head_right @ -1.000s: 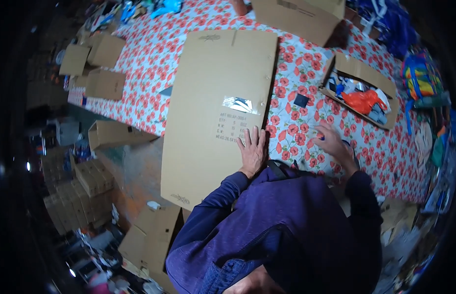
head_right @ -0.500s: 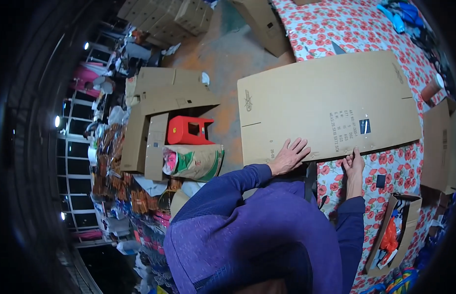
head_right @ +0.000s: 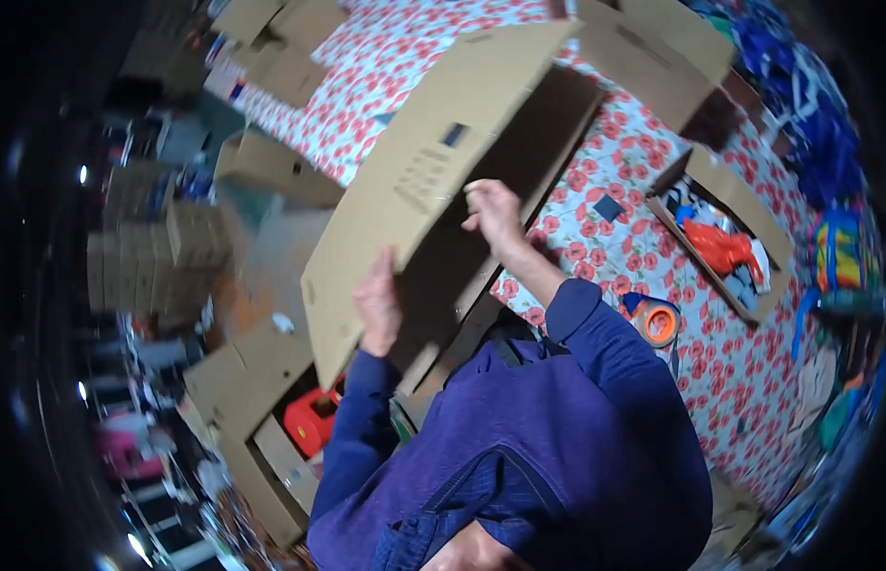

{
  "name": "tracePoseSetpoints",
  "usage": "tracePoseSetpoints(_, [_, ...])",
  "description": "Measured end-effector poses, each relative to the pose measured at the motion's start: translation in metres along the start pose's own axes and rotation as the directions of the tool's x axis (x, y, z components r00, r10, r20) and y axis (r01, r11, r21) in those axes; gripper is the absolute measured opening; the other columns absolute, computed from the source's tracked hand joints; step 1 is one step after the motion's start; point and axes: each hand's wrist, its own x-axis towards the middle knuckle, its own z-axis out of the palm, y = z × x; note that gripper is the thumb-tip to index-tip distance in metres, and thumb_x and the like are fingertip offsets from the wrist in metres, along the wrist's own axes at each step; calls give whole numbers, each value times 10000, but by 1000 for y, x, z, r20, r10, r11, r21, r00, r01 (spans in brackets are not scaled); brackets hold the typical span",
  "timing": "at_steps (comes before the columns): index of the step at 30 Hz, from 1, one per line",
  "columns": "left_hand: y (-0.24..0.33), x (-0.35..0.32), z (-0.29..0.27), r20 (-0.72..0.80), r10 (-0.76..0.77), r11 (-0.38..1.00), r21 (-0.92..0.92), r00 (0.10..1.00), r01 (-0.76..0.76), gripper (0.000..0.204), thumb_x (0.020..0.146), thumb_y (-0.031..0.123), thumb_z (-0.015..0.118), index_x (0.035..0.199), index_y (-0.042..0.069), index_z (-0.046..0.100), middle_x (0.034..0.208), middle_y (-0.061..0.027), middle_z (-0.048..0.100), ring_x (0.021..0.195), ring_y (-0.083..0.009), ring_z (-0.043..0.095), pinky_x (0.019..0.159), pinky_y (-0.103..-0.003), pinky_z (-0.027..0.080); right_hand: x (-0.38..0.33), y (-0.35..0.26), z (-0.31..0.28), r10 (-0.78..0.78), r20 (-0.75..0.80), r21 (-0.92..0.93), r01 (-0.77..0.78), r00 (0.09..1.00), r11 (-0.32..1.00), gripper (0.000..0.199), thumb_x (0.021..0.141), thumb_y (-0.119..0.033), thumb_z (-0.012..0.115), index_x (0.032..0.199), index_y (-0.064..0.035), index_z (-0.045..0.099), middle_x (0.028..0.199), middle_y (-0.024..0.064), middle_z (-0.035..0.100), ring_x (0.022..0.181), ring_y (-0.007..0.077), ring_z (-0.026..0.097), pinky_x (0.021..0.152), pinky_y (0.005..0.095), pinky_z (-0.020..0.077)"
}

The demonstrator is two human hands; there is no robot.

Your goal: Packing items into plastic bags and cardboard boxes, then sealing the boxes with tape.

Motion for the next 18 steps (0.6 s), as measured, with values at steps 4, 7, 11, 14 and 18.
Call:
tracePoseSetpoints(4, [-38,109,-109,-15,58,992,112,998,-56,528,780,-82,643,1270,114,672,939,4,745,692,-153,647,663,-286,525,-20,-2,-30,130,237,-254,-68,963,965,266,945,-62,551,1207,-23,549,811,48,588,605,97,576,545,219,479])
tracePoseSetpoints(7, [-37,178,-198,216,-107,989,121,970,82,504,764,-73,589,1241,66,673,796,0,676,638,-123,559,638,-236,480,-30,8,-86,308,47,-352,-273,950,895,248,939,-79,581,1182,-28,562,840,47,603,630,82,554,522,198,438])
tracePoseSetpoints(11, [-1,253,-232,361,-258,907,-230,896,353,324,845,6,559,1152,-45,651,846,-42,658,723,-115,542,676,-224,447,-32,43,-164,310,-194,-411,-364,931,836,197,933,-124,612,1118,-58,603,848,37,610,614,75,523,513,193,426])
tracePoseSetpoints(14, [-48,281,-235,562,-282,876,-181,778,448,277,893,177,660,1075,-32,657,844,-15,613,735,-88,485,707,-198,397,-48,63,-207,205,-346,-404,-342,916,849,151,890,-103,577,1028,-80,633,798,42,634,596,122,552,528,233,460])
tracePoseSetpoints(18, [-194,292,-180,725,-192,798,-277,661,535,307,887,224,719,1081,-9,664,861,14,602,769,-69,467,757,-198,390,-58,51,-235,38,-479,-477,-296,877,827,155,912,-157,592,1019,-76,671,773,8,621,596,96,535,531,240,454])
